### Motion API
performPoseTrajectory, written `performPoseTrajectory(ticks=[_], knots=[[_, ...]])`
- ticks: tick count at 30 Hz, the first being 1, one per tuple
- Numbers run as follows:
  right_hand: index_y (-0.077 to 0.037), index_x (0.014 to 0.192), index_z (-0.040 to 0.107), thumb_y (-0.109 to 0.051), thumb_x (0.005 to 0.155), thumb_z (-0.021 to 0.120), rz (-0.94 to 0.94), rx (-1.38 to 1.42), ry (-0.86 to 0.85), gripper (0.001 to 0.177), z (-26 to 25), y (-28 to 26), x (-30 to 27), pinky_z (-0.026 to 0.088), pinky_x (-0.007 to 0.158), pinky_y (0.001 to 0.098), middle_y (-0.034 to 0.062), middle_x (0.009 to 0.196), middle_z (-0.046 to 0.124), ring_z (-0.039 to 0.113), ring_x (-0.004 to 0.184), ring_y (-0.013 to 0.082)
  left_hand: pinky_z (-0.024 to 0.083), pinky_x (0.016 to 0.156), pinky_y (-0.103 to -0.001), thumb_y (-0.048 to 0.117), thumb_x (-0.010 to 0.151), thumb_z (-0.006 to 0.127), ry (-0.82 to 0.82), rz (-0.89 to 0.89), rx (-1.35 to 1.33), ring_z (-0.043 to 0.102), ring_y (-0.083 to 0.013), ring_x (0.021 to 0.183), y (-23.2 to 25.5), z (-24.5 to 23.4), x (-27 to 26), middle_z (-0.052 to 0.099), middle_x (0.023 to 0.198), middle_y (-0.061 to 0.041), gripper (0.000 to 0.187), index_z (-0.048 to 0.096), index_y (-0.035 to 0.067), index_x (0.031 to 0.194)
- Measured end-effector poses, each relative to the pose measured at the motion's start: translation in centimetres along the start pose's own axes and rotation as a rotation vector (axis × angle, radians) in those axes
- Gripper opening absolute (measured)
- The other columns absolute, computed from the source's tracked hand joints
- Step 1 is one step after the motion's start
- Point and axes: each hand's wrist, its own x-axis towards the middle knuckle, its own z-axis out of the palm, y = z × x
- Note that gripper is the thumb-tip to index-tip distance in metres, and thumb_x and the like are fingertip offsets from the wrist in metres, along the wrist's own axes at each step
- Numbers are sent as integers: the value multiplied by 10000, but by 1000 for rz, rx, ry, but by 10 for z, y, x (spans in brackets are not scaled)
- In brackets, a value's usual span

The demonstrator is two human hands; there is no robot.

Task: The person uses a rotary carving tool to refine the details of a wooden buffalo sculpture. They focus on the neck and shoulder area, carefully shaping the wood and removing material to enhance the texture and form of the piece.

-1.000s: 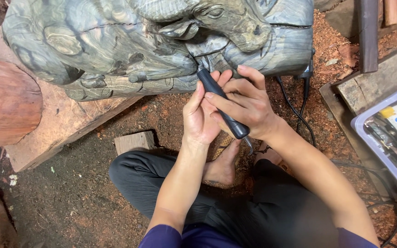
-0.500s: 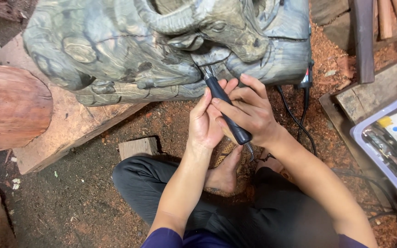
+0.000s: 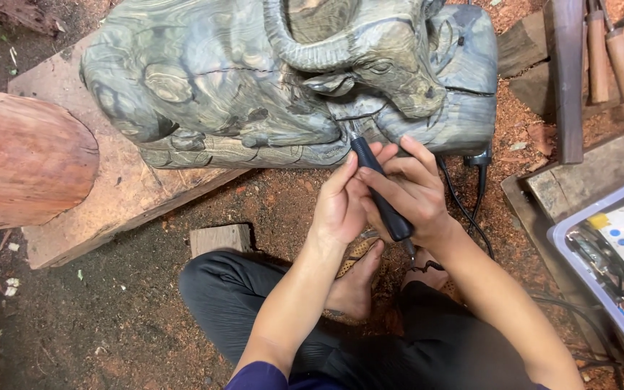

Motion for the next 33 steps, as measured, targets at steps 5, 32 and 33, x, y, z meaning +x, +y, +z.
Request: performPoseTrajectory(ticks=[5, 32, 33], knots=[[7, 1138, 795, -208, 870, 750, 6, 74, -42, 347, 3, -1, 1, 399, 1125, 558, 84, 760, 717, 661, 838, 262, 382, 1176, -517, 399, 1075, 530, -10, 22, -39, 530, -326, 1377, 3, 6, -6, 507, 1518, -199, 560, 497, 30, 1496], [-63, 1179, 776, -251, 892, 724, -51, -43, -56, 347, 3, -17, 11, 382, 1083, 575, 42, 796, 727, 652, 831, 226, 460, 1105, -484, 330, 990, 529, 182, 11, -76, 615, -307, 1235, 17, 38, -14, 585, 1457, -200, 519, 559, 15, 1402], [-58, 1174, 775, -252, 893, 727, -46, -43, -49, 344, 2, -19, 12, 392, 1075, 575, 45, 801, 733, 653, 820, 231, 462, 1105, -479, 332, 991, 532, 183, 6, -74, 618, -302, 1232, 16, 39, -14, 587, 1454, -199, 520, 561, 13, 1401]])
